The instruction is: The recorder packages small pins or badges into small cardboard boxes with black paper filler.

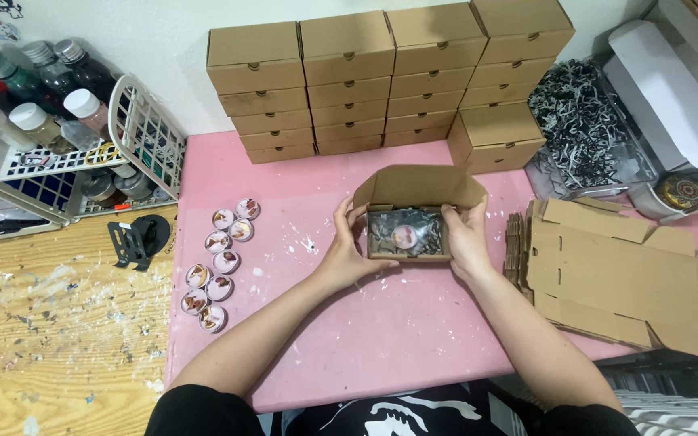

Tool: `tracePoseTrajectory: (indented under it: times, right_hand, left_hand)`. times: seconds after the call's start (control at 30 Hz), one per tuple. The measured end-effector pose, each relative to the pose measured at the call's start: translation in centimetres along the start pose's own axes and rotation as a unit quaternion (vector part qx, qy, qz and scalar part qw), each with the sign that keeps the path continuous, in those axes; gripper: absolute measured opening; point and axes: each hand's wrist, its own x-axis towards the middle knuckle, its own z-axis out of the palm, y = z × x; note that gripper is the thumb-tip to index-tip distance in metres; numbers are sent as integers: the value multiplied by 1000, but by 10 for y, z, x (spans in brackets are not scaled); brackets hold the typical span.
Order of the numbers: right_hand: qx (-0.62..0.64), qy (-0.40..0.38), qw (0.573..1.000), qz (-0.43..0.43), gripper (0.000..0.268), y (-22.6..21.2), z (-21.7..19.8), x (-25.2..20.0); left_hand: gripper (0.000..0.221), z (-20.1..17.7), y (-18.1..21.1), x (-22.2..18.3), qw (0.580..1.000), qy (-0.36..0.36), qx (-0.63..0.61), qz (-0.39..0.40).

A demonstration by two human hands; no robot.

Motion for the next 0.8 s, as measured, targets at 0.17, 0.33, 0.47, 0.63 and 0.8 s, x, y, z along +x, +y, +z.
tracePoseTrajectory:
  times: [0.17,0.33,0.47,0.63,0.8]
  right_hand:
    - [-33,11,999,35,37,1,3,0]
    - [-41,-1,997,59,31,22,-13,4]
    - [-105,-68,991,50,43,20,-11,3]
    - [-283,-171,944,-3,70,17,-10,1]
    - [-441,-198,872,-74,90,-11,7,-4]
  left_hand:
    - [132,-2,1,2,999,13,39,2]
    - [115,-2,-12,2,998,19,61,-3]
    - [102,-4,-1,4,998,25,42,-26]
    - [97,-7,-5,4,994,36,105,-2]
    - [97,-6,-6,2,981,46,186,-20]
